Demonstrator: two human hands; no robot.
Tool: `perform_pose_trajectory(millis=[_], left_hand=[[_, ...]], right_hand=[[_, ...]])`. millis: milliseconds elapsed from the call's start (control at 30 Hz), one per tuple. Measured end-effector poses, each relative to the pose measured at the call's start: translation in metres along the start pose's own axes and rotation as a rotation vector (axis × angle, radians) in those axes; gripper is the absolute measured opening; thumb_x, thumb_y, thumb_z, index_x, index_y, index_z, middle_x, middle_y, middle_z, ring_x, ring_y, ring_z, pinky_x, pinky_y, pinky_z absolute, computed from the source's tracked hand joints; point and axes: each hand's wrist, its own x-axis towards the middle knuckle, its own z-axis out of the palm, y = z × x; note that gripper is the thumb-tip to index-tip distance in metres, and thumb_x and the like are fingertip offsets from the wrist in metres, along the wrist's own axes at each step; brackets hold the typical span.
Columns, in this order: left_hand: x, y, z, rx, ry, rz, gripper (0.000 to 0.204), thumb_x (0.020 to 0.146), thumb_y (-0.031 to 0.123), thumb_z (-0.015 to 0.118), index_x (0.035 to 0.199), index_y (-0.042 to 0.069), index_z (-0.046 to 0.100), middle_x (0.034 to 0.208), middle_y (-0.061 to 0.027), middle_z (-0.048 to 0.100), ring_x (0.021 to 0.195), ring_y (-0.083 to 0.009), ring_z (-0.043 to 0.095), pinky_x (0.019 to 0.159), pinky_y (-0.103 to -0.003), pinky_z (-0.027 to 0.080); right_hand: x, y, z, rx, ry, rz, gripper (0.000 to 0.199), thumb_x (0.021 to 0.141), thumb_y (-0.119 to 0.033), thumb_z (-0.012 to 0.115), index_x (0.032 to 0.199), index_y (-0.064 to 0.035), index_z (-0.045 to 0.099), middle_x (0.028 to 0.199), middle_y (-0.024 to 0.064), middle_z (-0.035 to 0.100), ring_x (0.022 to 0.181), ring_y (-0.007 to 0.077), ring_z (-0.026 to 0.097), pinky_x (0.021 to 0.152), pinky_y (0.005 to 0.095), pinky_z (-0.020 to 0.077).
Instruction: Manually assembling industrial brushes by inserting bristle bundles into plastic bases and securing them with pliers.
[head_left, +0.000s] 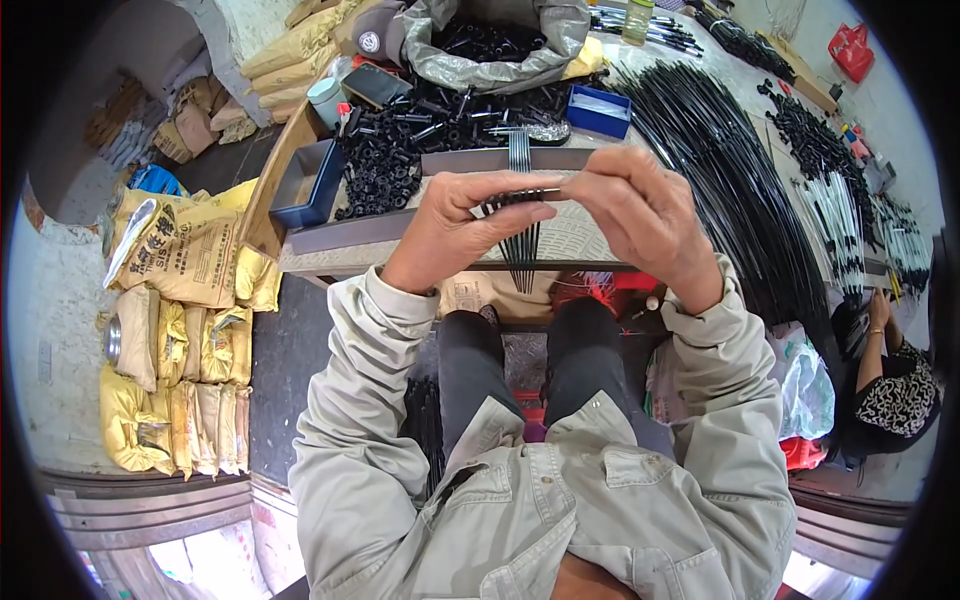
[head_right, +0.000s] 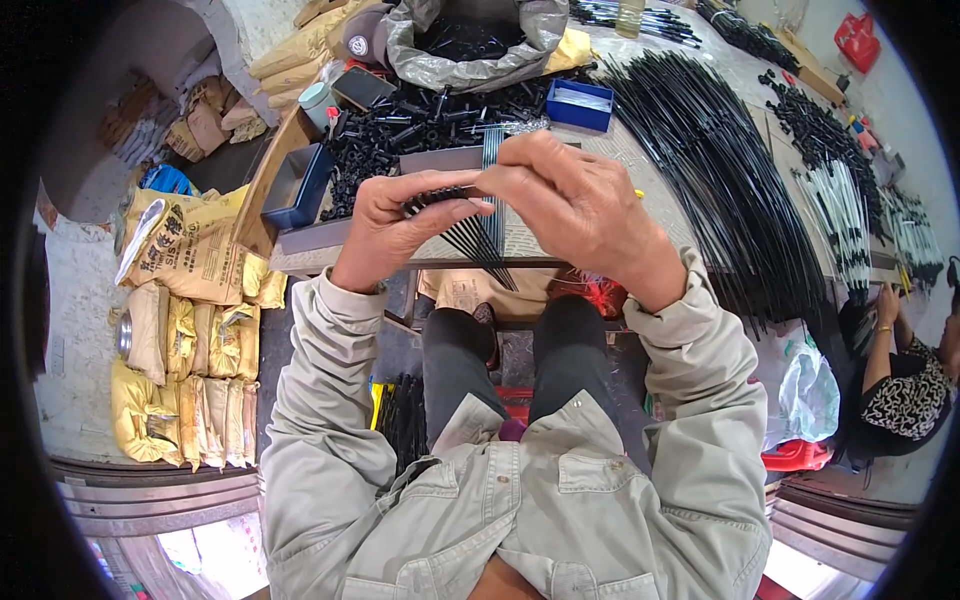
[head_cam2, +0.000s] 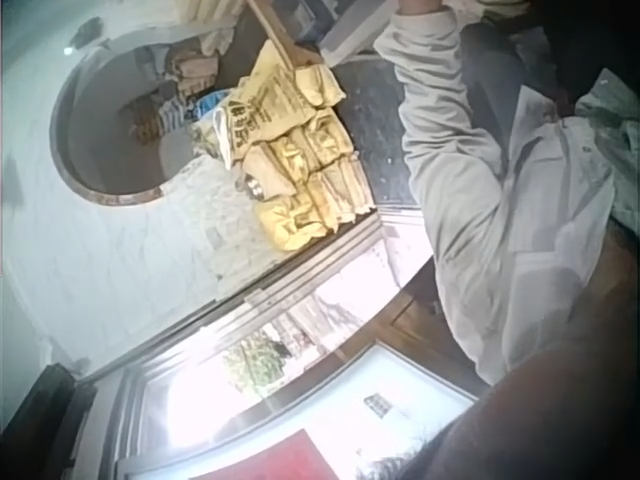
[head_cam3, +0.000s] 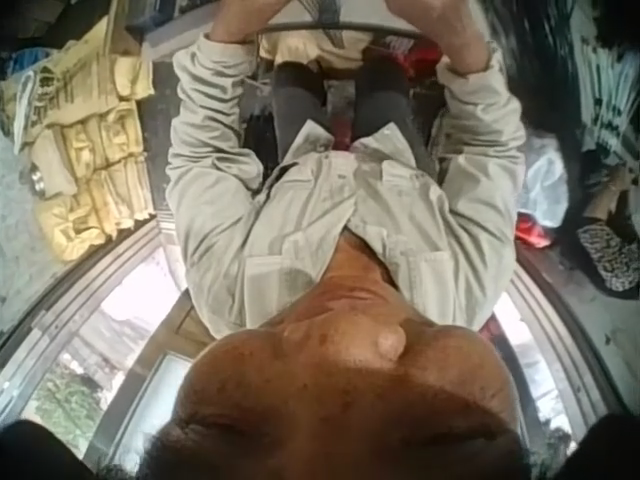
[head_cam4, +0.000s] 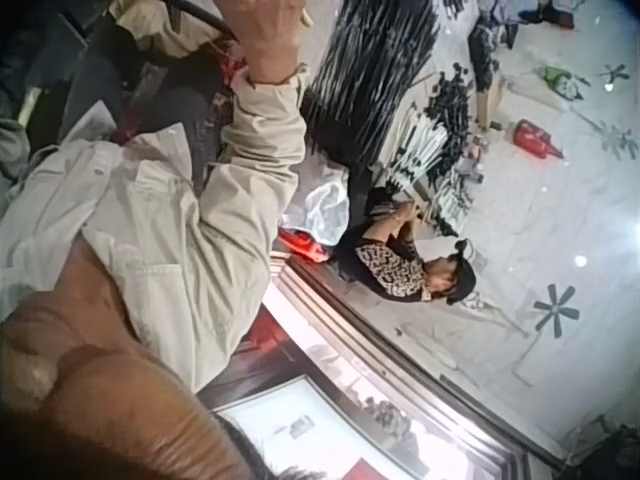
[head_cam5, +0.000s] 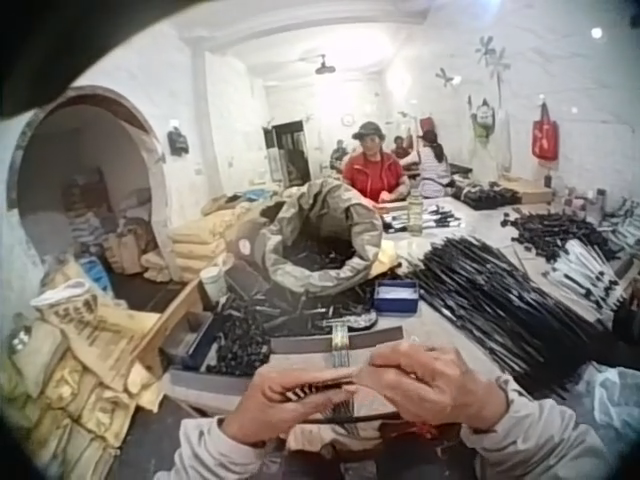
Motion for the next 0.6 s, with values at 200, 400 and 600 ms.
perform_pose_trajectory(millis=[200, 400, 600], left_hand=[[0.003, -0.016, -0.011, 0.407, -0.058, 0.217, 0.027, 0.073, 0.009, 0.069, 0.098, -0.001, 0.063, 0.086, -0.0102, 0.066, 0.08, -0.0167, 0.063, 0.07, -0.026, 0.049], [0.01, -0.035, -0.01, 0.466, 0.018, 0.506, 0.031, 0.065, 0.02, 0.074, 0.09, 0.004, 0.065, 0.084, -0.0106, 0.065, 0.071, -0.026, 0.062, 0.062, -0.031, 0.047], [-0.004, -0.071, -0.003, 0.678, -0.015, 0.242, 0.061, 0.056, 0.051, 0.071, 0.096, 0.006, 0.063, 0.1, -0.0078, 0.061, 0.099, -0.0281, 0.055, 0.091, -0.039, 0.04]], right_hand=[[0.005, 0.0, -0.005, 0.021, -0.136, -0.027, 0.032, 0.065, 0.004, 0.065, 0.096, -0.003, 0.06, 0.083, 0.0107, 0.054, 0.063, 0.0216, 0.057, 0.049, 0.0294, 0.0463], [0.012, -0.01, 0.005, 0.116, -0.175, 0.08, 0.043, 0.07, 0.001, 0.062, 0.111, -0.0066, 0.052, 0.087, 0.0104, 0.053, 0.069, 0.0225, 0.058, 0.053, 0.0296, 0.0475], [0.031, -0.018, 0.015, -0.082, -0.345, -0.097, 0.025, 0.068, -0.015, 0.061, 0.092, -0.0103, 0.055, 0.083, 0.0026, 0.053, 0.066, 0.0168, 0.056, 0.052, 0.0295, 0.0417]])
